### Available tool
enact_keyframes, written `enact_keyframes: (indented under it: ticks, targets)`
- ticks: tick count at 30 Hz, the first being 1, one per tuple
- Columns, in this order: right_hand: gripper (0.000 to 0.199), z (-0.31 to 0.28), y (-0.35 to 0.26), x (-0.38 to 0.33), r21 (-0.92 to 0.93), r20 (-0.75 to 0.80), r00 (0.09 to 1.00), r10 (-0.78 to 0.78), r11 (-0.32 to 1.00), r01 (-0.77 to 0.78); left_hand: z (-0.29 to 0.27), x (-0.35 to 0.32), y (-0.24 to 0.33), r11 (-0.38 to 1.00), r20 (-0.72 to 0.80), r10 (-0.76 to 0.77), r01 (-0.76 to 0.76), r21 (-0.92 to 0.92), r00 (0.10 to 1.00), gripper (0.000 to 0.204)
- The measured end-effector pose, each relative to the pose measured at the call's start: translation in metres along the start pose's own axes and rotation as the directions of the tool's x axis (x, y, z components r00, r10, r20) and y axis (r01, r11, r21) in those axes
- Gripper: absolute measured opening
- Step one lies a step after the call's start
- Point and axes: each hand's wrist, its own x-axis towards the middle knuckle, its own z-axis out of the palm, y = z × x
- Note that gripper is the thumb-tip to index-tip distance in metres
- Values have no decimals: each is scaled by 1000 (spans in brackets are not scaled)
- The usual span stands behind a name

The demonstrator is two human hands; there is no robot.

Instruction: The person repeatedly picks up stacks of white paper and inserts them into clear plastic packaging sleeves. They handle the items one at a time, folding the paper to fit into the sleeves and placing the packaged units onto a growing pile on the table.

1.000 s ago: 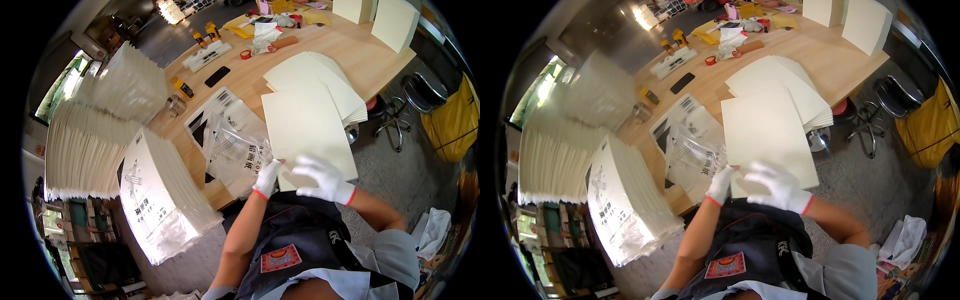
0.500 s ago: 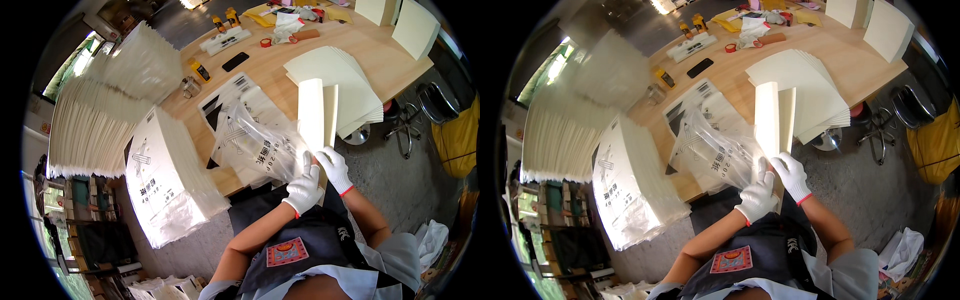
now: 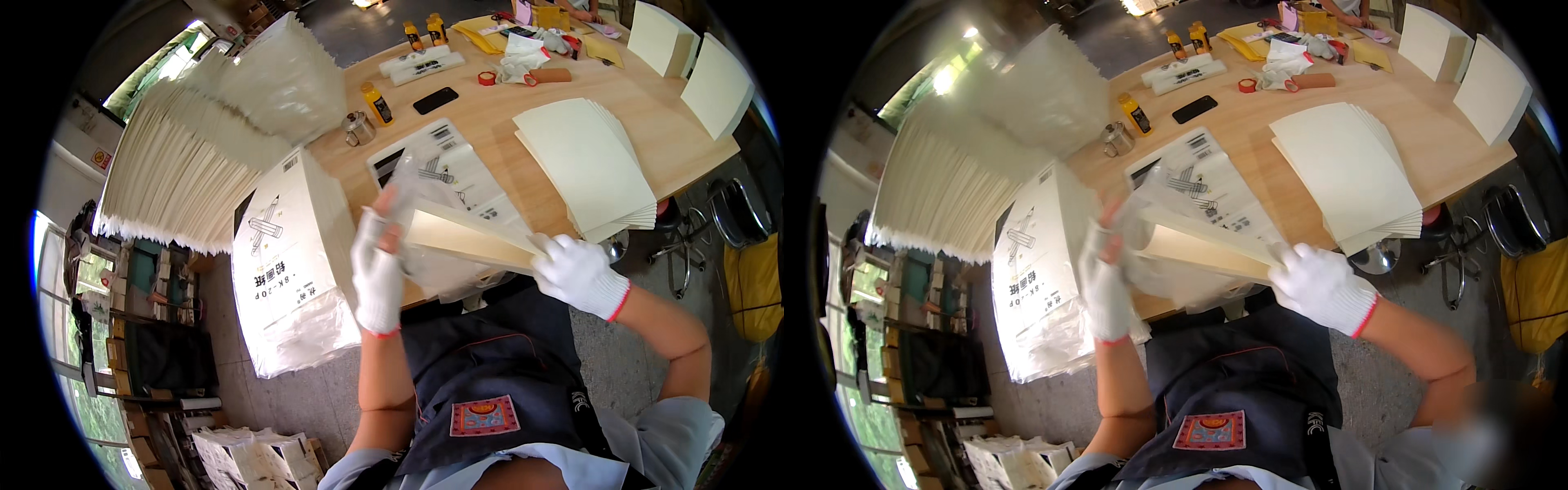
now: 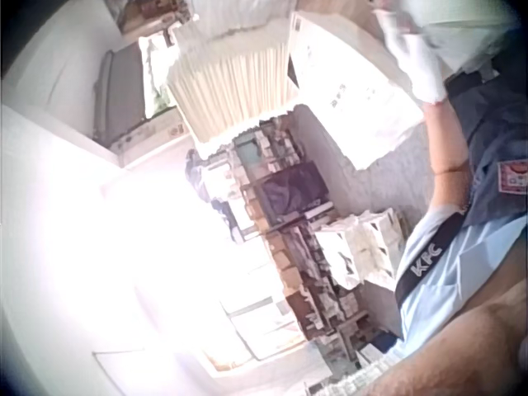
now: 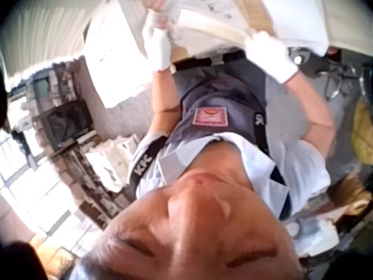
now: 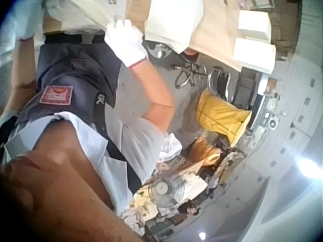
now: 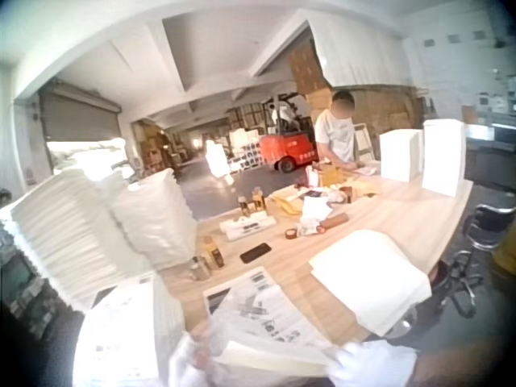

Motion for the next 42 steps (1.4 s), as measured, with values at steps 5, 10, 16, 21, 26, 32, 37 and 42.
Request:
enact_keyframes:
  ticks: [5,10,16,21,26,32,37,42]
  targets:
    - [17,26,7,29,538,453,877,161,735,-412,60,-93,-17,941,154,65,-112,319,986,47]
    - [22,131,32,4,785,463,809,362,255,-564,64,-105,-55,832,408,336,-471,294,849,46]
    - [34,128,-8,54,364,222,933,282,864,-347,123,-63,2,930,505,272,-359,83,819,40]
    - [37,125,-34,29,345,186,952,242,891,-294,110,-63,-39,954,318,50,-140,266,947,38]
    - [49,69,-80,-39,313,-246,937,248,935,-165,69,-111,-66,929,212,-91,6,370,973,20]
    - [35,97,-48,-82,-110,350,740,575,810,-577,39,-183,-101,705,346,128,-330,628,930,24]
    - [17,76,-52,-86,-87,337,849,407,912,-402,-13,-205,-108,685,12,-50,26,728,999,35]
    - [17,65,-54,-73,-67,341,883,321,946,-318,1,-219,-109,640,24,-122,60,766,992,29]
